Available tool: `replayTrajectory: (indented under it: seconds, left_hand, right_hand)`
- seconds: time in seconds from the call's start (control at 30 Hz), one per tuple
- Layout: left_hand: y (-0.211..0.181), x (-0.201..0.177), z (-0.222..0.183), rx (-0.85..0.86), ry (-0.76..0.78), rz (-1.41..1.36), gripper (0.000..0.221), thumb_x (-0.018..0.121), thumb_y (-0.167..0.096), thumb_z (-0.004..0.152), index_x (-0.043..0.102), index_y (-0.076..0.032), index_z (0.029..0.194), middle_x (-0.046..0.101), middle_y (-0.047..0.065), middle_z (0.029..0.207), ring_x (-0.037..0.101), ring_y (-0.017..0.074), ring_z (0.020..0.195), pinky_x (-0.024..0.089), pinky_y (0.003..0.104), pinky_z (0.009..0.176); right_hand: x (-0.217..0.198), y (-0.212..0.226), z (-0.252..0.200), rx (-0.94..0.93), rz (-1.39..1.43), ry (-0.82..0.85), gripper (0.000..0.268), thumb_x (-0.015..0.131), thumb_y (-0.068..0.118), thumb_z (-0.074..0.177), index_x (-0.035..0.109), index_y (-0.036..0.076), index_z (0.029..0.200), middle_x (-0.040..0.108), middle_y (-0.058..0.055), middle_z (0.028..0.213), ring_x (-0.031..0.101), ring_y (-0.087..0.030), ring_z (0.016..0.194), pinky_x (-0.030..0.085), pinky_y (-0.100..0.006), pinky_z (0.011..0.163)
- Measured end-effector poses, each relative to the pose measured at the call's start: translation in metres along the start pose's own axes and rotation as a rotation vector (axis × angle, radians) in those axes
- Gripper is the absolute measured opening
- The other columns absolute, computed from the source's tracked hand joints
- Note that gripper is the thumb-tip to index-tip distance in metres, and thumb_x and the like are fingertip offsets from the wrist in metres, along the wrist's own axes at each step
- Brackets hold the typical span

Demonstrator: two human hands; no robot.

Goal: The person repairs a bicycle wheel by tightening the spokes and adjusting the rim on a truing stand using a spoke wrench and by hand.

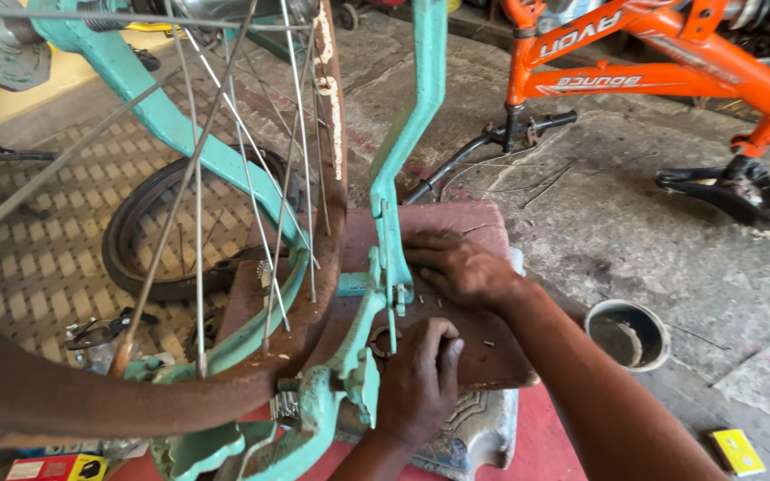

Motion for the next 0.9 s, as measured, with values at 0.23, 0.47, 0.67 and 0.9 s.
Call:
replayTrajectory:
  seconds: [0.23,0.47,0.67,0.9]
  left_hand:
    - [0.005,0.003,0.000,-0.076,0.035,-0.031,0.012,0.057,-0.016,0.103,0.053,-0.005,0.101,0.061,0.014,0.090,0.064,0.0339,0.082,0.050,0.045,0.070]
    - [0.008,0.003,-0.003,0.034,-0.037,-0.057,0.010,0.057,-0.013,0.103,0.054,-0.004,0.102,0.060,0.016,0.092,0.063,0.0352,0.088,0.050,0.046,0.075]
    - [0.011,0.004,-0.005,0.069,-0.089,-0.072,0.010,0.057,-0.013,0.104,0.055,-0.003,0.104,0.061,0.016,0.094,0.062,0.0351,0.089,0.050,0.045,0.076]
    - [0.020,0.004,-0.007,-0.077,-0.076,-0.141,0.014,0.055,-0.017,0.105,0.055,-0.004,0.104,0.061,0.013,0.089,0.064,0.0267,0.080,0.053,0.039,0.072]
  right_hand:
    - [-0.011,-0.001,-0.014,0.148,0.323,-0.165,0.044,0.055,0.017,0.093,0.064,0.015,0.136,0.060,-0.006,0.148,0.055,-0.025,0.138,0.042,-0.040,0.119]
    - [-0.001,-0.018,0.005,0.285,-0.092,-0.146,0.047,0.054,0.031,0.099,0.059,0.020,0.144,0.041,-0.010,0.163,0.026,-0.032,0.154,0.011,-0.053,0.120]
    - [0.006,-0.004,-0.012,-0.036,0.010,0.006,0.049,0.052,0.026,0.100,0.055,0.014,0.147,0.045,-0.011,0.158,0.031,-0.031,0.151,0.018,-0.051,0.125]
    - [-0.015,-0.021,-0.043,0.099,0.294,-0.178,0.046,0.050,0.013,0.093,0.067,0.016,0.136,0.059,-0.006,0.155,0.050,-0.023,0.150,0.038,-0.039,0.126]
Point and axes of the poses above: each hand's wrist, its own z-axis towards the middle knuckle, its own x-axis out of the palm, y = z × x, the point moved 5 cm from there along z, towards the middle knuckle
